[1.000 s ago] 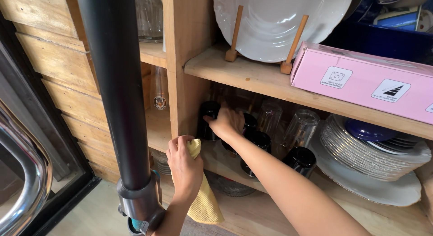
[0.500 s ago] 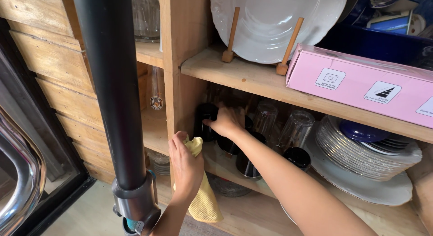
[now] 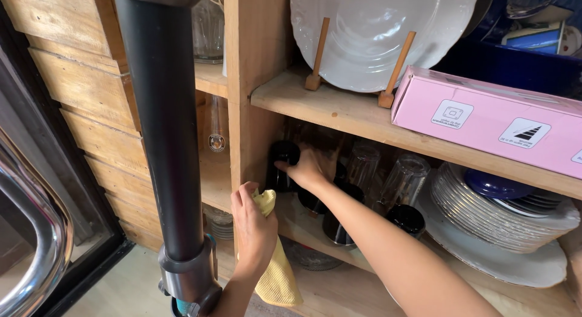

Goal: Organizing a shelf, vacuuming the floor, and wiping down numerous pieces of glassware and plates.

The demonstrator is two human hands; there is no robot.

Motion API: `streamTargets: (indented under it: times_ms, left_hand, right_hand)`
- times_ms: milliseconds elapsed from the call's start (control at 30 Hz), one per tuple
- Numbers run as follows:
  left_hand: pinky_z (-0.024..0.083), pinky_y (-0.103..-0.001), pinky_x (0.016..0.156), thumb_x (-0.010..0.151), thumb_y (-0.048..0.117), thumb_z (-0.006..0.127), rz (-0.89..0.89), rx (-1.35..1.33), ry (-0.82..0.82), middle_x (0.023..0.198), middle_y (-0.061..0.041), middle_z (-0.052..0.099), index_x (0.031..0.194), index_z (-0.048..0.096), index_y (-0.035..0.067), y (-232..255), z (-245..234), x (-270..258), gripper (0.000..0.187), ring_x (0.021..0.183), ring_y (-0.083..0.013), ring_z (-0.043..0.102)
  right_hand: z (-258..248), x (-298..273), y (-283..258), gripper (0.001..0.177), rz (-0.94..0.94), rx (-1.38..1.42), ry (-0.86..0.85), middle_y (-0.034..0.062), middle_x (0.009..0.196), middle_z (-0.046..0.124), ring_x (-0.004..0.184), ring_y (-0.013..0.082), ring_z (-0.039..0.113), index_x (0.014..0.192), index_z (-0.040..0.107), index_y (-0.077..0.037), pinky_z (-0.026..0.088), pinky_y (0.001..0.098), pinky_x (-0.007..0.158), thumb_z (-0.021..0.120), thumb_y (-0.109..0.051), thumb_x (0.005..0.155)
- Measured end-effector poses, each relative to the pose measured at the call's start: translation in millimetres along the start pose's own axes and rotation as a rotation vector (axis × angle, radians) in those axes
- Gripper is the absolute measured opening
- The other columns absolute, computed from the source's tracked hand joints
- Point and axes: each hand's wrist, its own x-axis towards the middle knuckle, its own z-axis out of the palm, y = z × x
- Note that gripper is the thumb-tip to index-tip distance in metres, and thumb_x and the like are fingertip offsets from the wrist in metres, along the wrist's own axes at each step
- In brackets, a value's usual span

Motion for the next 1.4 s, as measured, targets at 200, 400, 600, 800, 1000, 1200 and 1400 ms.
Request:
streamTargets:
  times_ms: [200, 400, 600, 800, 1000, 1200, 1400]
  left_hand:
    - [0.044, -0.047, 0.101, 0.072, -0.013, 0.064, -0.006, -0.035, -0.015, 0.125, -0.02, 0.051, 0.128, 0.05, 0.002, 4, -2, -3, 0.06, 0.118, -0.0415, 0.052]
    - [0.043, -0.048, 0.101, 0.071, -0.015, 0.065, 0.046, -0.085, 0.049, 0.124, -0.023, 0.05, 0.128, 0.047, -0.003, -3, 9, -4, 0.061, 0.118, -0.0428, 0.052]
    - [0.049, -0.044, 0.095, 0.082, -0.007, 0.068, 0.025, -0.139, 0.12, 0.121, -0.022, 0.052, 0.116, 0.045, -0.004, 8, 12, -2, 0.041, 0.112, -0.0369, 0.059]
    - [0.051, -0.041, 0.088, 0.092, 0.009, 0.069, -0.072, -0.266, 0.204, 0.115, -0.015, 0.064, 0.108, 0.051, 0.0, 37, -2, 0, 0.027, 0.102, -0.0289, 0.065]
    - [0.05, -0.037, 0.072, 0.099, 0.041, 0.065, -0.389, -0.564, 0.109, 0.089, -0.01, 0.066, 0.102, 0.058, 0.004, 54, -12, 6, 0.038, 0.079, -0.0184, 0.06]
    - [0.053, -0.031, 0.071, 0.098, 0.046, 0.064, -0.511, -1.085, -0.023, 0.092, -0.005, 0.068, 0.104, 0.066, 0.005, 49, 5, 30, 0.041, 0.08, -0.0132, 0.062]
    - [0.057, -0.034, 0.082, 0.097, 0.055, 0.057, -0.633, -1.0, -0.261, 0.109, -0.009, 0.069, 0.122, 0.058, 0.006, 64, 11, 28, 0.055, 0.094, -0.017, 0.068]
  right_hand:
    - [-15, 31, 17, 0.095, 0.107, 0.178, 0.067, 0.0197, 0.132, 0.064, 0.122, 0.0363, 0.062, 0.145, 0.051, -0.008, 0.047, 0.0498, 0.104, 0.069, -0.073, 0.079]
    - [-16, 17, 44, 0.087, 0.041, 0.598, 0.152, 0.0183, 0.131, 0.063, 0.117, 0.0326, 0.063, 0.14, 0.053, -0.003, 0.049, 0.0408, 0.098, 0.068, -0.067, 0.083]
    - [-33, -31, 54, 0.078, 0.111, 1.0, 0.066, 0.0191, 0.115, 0.069, 0.098, 0.0241, 0.059, 0.128, 0.069, 0.004, 0.048, 0.0368, 0.093, 0.063, -0.063, 0.089]
    - [-52, -67, 56, 0.093, 0.136, 1.15, 0.004, 0.0102, 0.144, 0.058, 0.134, 0.0217, 0.049, 0.145, 0.054, -0.007, 0.034, 0.0365, 0.111, 0.06, -0.071, 0.078]
    - [-63, -99, 54, 0.087, 0.23, 1.427, -0.079, 0.0052, 0.152, 0.043, 0.143, 0.0181, 0.041, 0.15, 0.032, -0.009, 0.032, 0.0389, 0.119, 0.068, -0.062, 0.091]
    - [-94, -146, 38, 0.067, 0.372, 1.622, -0.351, 0.0075, 0.102, 0.075, 0.09, 0.0174, 0.07, 0.113, 0.071, -0.01, 0.057, 0.0364, 0.081, 0.054, -0.07, 0.087]
    - [-135, -195, 19, 0.075, 0.664, 1.703, -0.336, 0.0069, 0.107, 0.074, 0.096, 0.0209, 0.069, 0.119, 0.071, -0.012, 0.056, 0.0379, 0.084, 0.051, -0.077, 0.087]
